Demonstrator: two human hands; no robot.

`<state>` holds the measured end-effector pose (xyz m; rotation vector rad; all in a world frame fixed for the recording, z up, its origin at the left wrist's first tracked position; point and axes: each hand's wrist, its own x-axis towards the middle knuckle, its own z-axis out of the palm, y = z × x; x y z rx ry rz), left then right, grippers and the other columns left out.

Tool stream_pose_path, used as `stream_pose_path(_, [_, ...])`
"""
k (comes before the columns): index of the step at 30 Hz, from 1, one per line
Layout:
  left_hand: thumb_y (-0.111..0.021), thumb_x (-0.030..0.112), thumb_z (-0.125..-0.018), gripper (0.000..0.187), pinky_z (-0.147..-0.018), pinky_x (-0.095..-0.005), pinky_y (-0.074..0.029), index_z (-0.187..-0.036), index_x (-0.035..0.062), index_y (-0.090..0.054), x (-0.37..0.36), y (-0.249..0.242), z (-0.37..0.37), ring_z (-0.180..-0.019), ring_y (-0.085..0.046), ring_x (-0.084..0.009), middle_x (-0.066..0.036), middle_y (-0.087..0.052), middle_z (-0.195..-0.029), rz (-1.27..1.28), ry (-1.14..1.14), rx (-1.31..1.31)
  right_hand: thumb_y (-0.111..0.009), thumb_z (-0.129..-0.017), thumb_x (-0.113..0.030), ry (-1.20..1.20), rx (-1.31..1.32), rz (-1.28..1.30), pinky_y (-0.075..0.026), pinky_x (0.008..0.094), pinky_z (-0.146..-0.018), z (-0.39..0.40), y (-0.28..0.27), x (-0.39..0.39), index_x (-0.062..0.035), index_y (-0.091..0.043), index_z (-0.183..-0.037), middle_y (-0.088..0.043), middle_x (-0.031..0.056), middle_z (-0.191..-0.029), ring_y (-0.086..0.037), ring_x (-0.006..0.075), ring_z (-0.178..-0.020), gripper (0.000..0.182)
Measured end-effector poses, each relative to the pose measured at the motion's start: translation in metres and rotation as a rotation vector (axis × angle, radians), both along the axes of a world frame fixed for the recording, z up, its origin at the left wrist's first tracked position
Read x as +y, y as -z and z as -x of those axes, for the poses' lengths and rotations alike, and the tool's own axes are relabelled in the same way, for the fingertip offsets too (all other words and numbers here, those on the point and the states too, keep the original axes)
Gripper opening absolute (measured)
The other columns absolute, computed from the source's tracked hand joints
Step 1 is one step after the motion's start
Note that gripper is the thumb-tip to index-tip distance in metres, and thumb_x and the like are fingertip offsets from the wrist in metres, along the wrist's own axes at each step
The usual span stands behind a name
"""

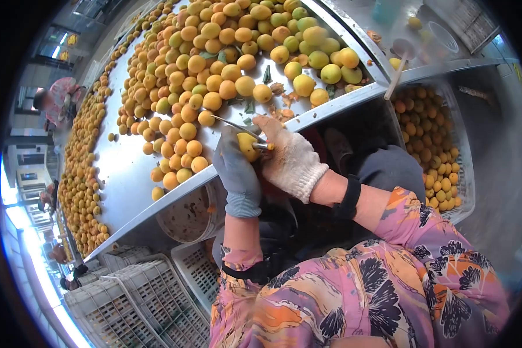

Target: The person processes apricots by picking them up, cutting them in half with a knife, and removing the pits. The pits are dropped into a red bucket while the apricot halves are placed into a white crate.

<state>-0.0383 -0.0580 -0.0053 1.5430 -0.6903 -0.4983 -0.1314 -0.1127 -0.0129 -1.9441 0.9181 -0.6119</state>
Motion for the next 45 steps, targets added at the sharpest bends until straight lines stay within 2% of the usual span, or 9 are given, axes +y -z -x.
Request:
stream_pose_path(8, [-0.040, 0.024, -0.098, 0.034, -0.070, -0.0271, -0.048, -0.090, -0.0009, -0.061, 0.019, -0.001, -0.024, -0.074, -0.059, -0.0134, -0.008, -0.065, -0.083, 0.046, 0.172, -0.280, -0.060, -0.080, -0.016, -0.264, -0.173, -0.221, -0.052, 0.0397, -0.072, -0.002, -0.019, 0.001, -0.0017, -0.059, -0.113, -0.066, 0.0226, -0.091, -0.067, 0.0347, -0.082, 0.036])
stream_pose_path(11, [-0.039, 0.034, -0.099, 0.041, -0.072, -0.0279, -0.051, -0.092, 0.0007, -0.061, 0.023, -0.004, -0.027, -0.076, -0.063, -0.0165, -0.008, -0.065, -0.081, -0.022, 0.257, -0.242, -0.064, -0.074, -0.012, -0.420, 0.053, -0.794, -0.052, 0.0311, -0.065, 0.010, -0.044, -0.004, 0.0009, -0.060, -0.110, -0.065, 0.0125, -0.086, -0.063, 0.0176, -0.077, 0.038])
stream_pose_path(12, [-0.039, 0.034, -0.099, 0.041, -0.072, -0.0279, -0.051, -0.092, 0.0007, -0.061, 0.021, -0.005, -0.025, -0.076, -0.063, -0.0165, -0.008, -0.065, -0.081, -0.016, 0.251, -0.243, -0.064, -0.074, -0.012, -0.425, 0.056, -0.787, -0.052, 0.0311, -0.065, 0.012, -0.043, -0.003, 0.0009, -0.060, -0.110, -0.065, 0.0125, -0.086, -0.063, 0.0176, -0.077, 0.038])
stream_pose_path(15, [-0.029, 0.057, -0.099, 0.066, -0.074, -0.0294, -0.053, -0.093, 0.0002, -0.062, 0.010, -0.007, -0.025, -0.076, -0.062, -0.0175, -0.010, -0.064, -0.084, 0.109, 0.158, 0.740, -0.066, -0.077, -0.022, -0.287, -0.142, -0.507, -0.052, 0.0374, -0.074, 0.005, -0.020, 0.005, 0.0007, -0.053, -0.122, -0.066, 0.0196, -0.090, -0.066, 0.0307, -0.082, 0.052])
stream_pose_path(19, [-0.023, 0.064, -0.097, 0.077, -0.068, -0.0279, -0.052, -0.093, -0.0019, -0.063, -0.002, -0.005, -0.015, -0.070, -0.060, -0.0177, -0.009, -0.064, -0.080, 0.136, 0.032, 0.680, -0.058, -0.086, -0.040, -0.185, 0.061, -0.310, -0.051, 0.0429, -0.079, 0.016, -0.029, 0.001, 0.0007, -0.023, -0.142, -0.067, 0.0208, -0.092, -0.065, 0.0395, -0.089, 0.078])
stream_pose_path(23, [-0.022, 0.066, -0.096, 0.079, -0.066, -0.0288, -0.052, -0.097, -0.0022, -0.062, -0.008, -0.013, -0.004, -0.069, -0.059, -0.0181, -0.010, -0.063, -0.081, 0.147, -0.049, 0.706, -0.048, -0.094, -0.042, -0.184, 0.142, -0.103, -0.050, 0.0466, -0.073, 0.021, -0.028, 0.002, 0.0030, -0.019, -0.144, -0.067, 0.0219, -0.090, -0.064, 0.0412, -0.084, 0.073])
stream_pose_path(42, [-0.036, 0.052, -0.100, 0.060, -0.074, -0.0249, -0.050, -0.112, -0.0020, -0.057, 0.004, 0.008, -0.016, -0.082, -0.058, -0.0134, -0.008, -0.062, -0.097, 0.326, 0.175, 0.784, -0.050, -0.093, -0.035, -0.187, 0.022, -0.046, -0.049, 0.0488, -0.074, 0.004, -0.021, 0.000, 0.0007, -0.034, -0.132, -0.065, 0.0263, -0.094, -0.063, 0.0440, -0.088, 0.055])
stream_pose_path(44, [-0.051, 0.037, -0.098, 0.049, -0.084, -0.0254, -0.047, -0.128, -0.0026, -0.048, 0.004, 0.005, -0.019, -0.095, -0.054, -0.0124, -0.008, -0.056, -0.113, 0.147, 0.095, -0.280, -0.049, -0.093, -0.033, -0.201, 0.009, -0.079, -0.049, 0.0489, -0.075, -0.005, -0.013, -0.010, 0.0020, -0.032, -0.134, -0.064, 0.0269, -0.097, -0.062, 0.0444, -0.090, 0.056])
stream_pose_path(45, [-0.051, 0.037, -0.098, 0.049, -0.084, -0.0254, -0.047, -0.128, -0.0026, -0.048, 0.003, 0.005, -0.019, -0.095, -0.054, -0.0124, -0.008, -0.056, -0.113, 0.151, 0.101, -0.281, -0.049, -0.093, -0.033, -0.195, 0.008, -0.076, -0.049, 0.0489, -0.075, -0.005, -0.014, -0.010, 0.0020, -0.032, -0.134, -0.064, 0.0269, -0.097, -0.062, 0.0444, -0.090, 0.056])
